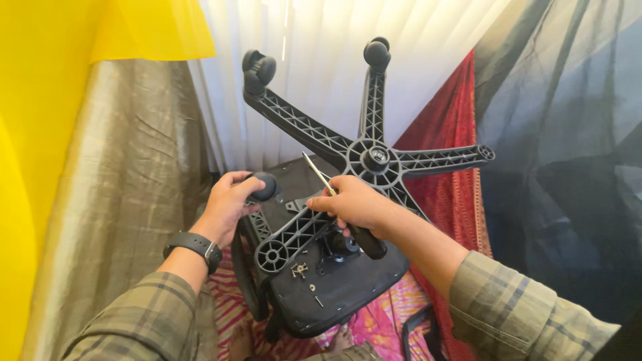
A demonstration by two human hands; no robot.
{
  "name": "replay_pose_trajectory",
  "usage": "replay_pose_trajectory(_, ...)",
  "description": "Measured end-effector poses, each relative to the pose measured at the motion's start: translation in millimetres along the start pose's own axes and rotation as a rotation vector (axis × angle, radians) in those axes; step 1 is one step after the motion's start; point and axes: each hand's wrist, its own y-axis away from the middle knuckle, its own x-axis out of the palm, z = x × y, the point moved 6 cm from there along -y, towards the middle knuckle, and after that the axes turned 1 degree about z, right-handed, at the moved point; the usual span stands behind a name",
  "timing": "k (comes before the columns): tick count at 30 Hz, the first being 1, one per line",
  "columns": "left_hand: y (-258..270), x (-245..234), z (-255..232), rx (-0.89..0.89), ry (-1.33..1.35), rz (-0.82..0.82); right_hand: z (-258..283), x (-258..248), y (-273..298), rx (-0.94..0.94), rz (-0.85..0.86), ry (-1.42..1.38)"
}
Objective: The person attaches caster wheels to the base of an office chair using a screwdriver. They insert each wheel into the base, align it, and tighten the screw to secure it in place.
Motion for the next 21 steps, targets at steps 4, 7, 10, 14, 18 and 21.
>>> replay_pose_trajectory(4, 42, 27, -68, 0.188, 0.000, 0.106, 15, 6, 10, -0.080, 0.032, -0.046)
replay_pose_trajectory(7, 70, 49, -97, 0.257, -0.073, 0.208, 35, 8, 18, -0.151, 0.053, -0.155)
replay_pose_trajectory(10, 94, 68, -111, 0.333, -0.189, 0.248, 48, 6, 27, -0.165, 0.105, -0.214)
replay_pose_trajectory(14, 118, 83, -118, 0.353, -0.267, 0.242, 44, 4, 36, -0.018, 0.230, -0.192)
replay_pose_trajectory(18, 136, 93, -112, 0.340, -0.201, 0.287, 36, 0, 40, -0.024, 0.317, -0.229)
replay_pose_trajectory(21, 146, 91, -109, 0.308, -0.163, 0.248, 31, 0, 40, 0.004, 0.380, -0.291)
